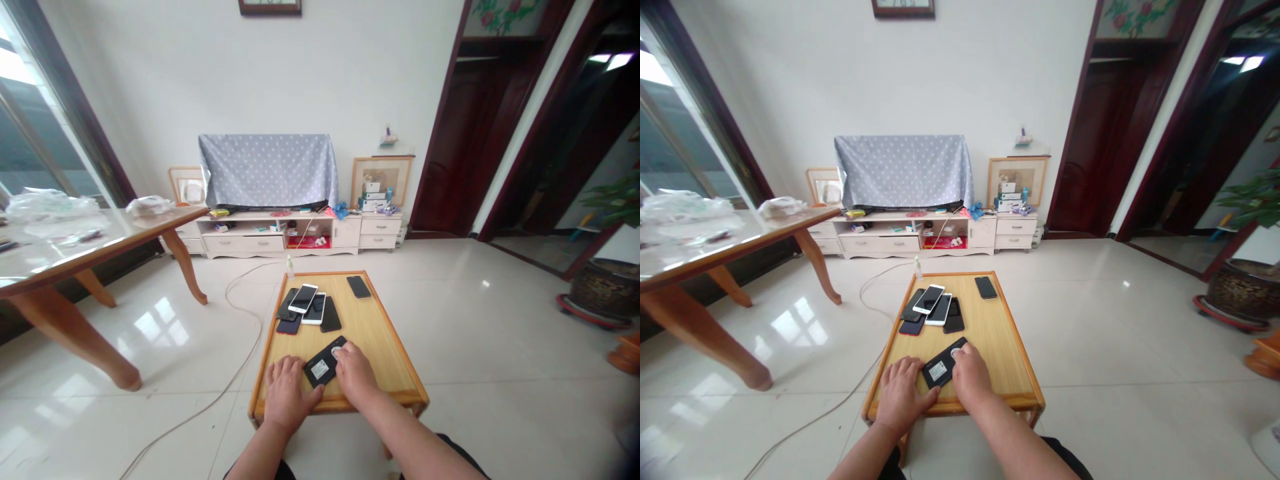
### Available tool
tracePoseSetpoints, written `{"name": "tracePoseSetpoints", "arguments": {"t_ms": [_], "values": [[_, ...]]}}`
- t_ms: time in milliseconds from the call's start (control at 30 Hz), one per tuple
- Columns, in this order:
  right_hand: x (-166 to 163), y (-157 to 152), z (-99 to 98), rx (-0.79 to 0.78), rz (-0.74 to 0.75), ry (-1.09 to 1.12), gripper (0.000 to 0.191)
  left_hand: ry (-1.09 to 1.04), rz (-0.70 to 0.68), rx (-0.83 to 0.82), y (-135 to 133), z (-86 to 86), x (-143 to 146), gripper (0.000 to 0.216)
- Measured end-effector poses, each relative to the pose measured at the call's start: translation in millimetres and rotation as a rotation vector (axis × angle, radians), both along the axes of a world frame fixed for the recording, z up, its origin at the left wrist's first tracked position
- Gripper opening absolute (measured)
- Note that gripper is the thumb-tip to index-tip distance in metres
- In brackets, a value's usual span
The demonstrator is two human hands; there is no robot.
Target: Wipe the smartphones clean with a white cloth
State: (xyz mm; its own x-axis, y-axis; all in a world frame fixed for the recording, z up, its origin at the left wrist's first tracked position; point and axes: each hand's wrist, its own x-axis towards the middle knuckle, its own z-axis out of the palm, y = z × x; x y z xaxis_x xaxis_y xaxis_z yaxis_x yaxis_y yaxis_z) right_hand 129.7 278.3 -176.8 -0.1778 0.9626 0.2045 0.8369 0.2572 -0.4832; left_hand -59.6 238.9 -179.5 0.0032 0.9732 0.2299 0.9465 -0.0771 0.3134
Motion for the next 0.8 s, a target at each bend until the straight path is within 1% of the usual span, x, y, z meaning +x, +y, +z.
{"name": "tracePoseSetpoints", "arguments": {"t_ms": [100, 133, 167, 333, 400, 467, 567, 600, 633, 800], "values": [[-14, -21, 3.1, 0.032, 0.183, -0.04, 0.024, 0.002, 0.004, -0.001, 0, -0.8, 0, 0.051], [-15, -24, 4.9, 0.041, 0.224, -0.06, 0.025, 0.004, 0.005, -0.001, 0, -0.8, 0, 0.051], [-14, -23, 7.2, 0.042, 0.23, -0.082, 0.027, 0.007, 0.005, -0.002, 0, -0.7, 0, 0.051], [3, 2, 18.6, -0.005, 0.015, -0.154, 0.036, 0.01, -0.001, 0.005, 1, -0.1, -1, 0.054], [1, 3, 17.5, -0.009, 0.001, -0.153, 0.034, 0.008, -0.004, 0.011, 1, -1.1, -1, 0.054], [-9, -6, 13.2, -0.007, 0.073, -0.137, 0.032, 0.005, -0.003, 0.012, 2, -2.8, -2, 0.053], [-24, -20, 8.9, -0.001, 0.289, -0.107, 0.031, 0.003, -0.004, 0.008, 2, -4.6, -1, 0.047], [-25, -21, 9.8, -0.004, 0.335, -0.111, 0.03, 0.003, -0.003, 0.004, 3, -4.7, -1, 0.046], [-25, -19, 11.9, -0.011, 0.342, -0.127, 0.03, 0.003, -0.003, -0.003, 3, -4.3, -1, 0.047], [-12, 7, 27.0, -0.051, 0.132, -0.207, 0.035, 0.007, 0.001, -0.025, 2, -0.3, 0, 0.055]]}}
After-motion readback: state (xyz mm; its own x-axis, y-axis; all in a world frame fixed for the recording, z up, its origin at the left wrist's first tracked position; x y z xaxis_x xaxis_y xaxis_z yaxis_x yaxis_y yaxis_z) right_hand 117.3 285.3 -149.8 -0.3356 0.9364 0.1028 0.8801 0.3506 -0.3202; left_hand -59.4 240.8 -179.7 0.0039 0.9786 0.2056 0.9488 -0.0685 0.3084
